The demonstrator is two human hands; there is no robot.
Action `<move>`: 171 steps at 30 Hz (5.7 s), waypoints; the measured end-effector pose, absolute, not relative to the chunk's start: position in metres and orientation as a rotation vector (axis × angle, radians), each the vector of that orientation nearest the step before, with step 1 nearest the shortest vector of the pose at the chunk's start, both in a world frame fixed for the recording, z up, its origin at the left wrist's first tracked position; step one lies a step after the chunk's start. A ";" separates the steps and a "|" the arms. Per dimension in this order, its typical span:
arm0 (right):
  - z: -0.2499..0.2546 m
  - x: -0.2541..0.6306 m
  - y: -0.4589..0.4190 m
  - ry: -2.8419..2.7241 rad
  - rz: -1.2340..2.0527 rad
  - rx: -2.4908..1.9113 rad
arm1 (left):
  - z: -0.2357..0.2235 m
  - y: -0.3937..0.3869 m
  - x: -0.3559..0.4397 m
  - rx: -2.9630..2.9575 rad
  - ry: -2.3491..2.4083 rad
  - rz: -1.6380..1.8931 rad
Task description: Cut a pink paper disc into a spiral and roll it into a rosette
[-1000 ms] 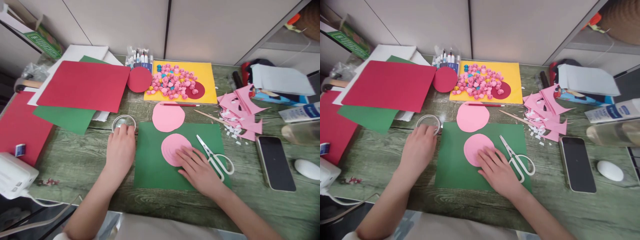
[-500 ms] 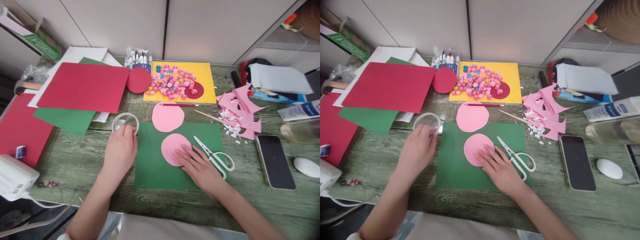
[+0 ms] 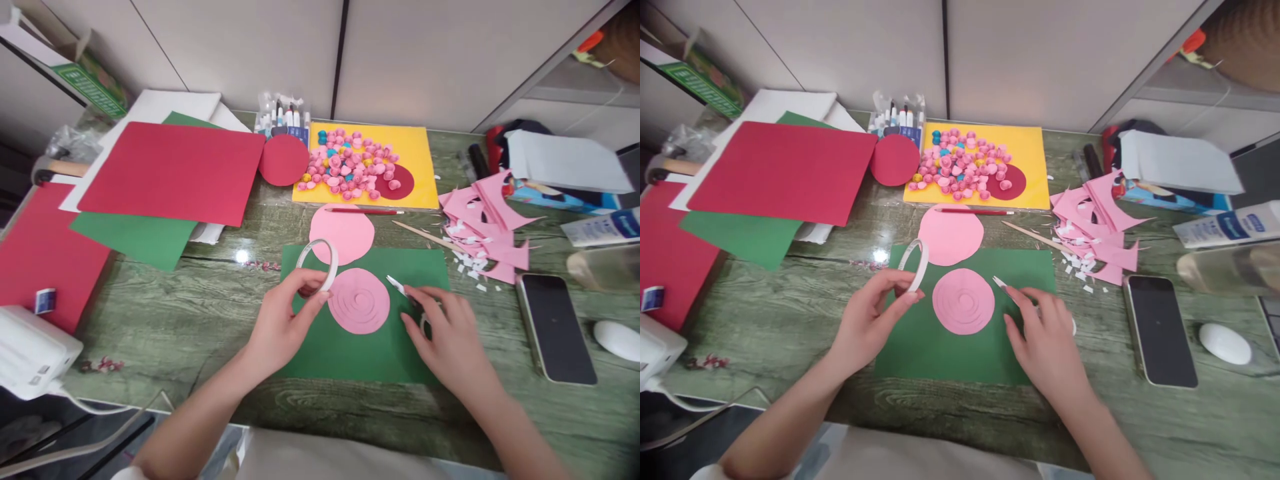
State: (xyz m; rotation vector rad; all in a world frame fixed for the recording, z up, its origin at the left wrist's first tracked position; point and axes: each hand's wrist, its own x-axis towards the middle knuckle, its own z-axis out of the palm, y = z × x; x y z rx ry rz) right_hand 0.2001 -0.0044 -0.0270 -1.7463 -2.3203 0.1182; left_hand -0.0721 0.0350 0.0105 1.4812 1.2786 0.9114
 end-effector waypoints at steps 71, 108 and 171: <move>-0.011 0.141 0.004 -2.020 0.084 -1.381 | -0.016 0.019 -0.046 2.213 1.132 0.917; -0.006 0.134 0.006 -1.903 0.177 -1.423 | -0.016 0.016 -0.044 2.335 1.159 0.949; 0.003 0.152 -0.015 -1.656 0.902 -1.746 | -0.006 0.027 -0.034 1.137 1.099 0.569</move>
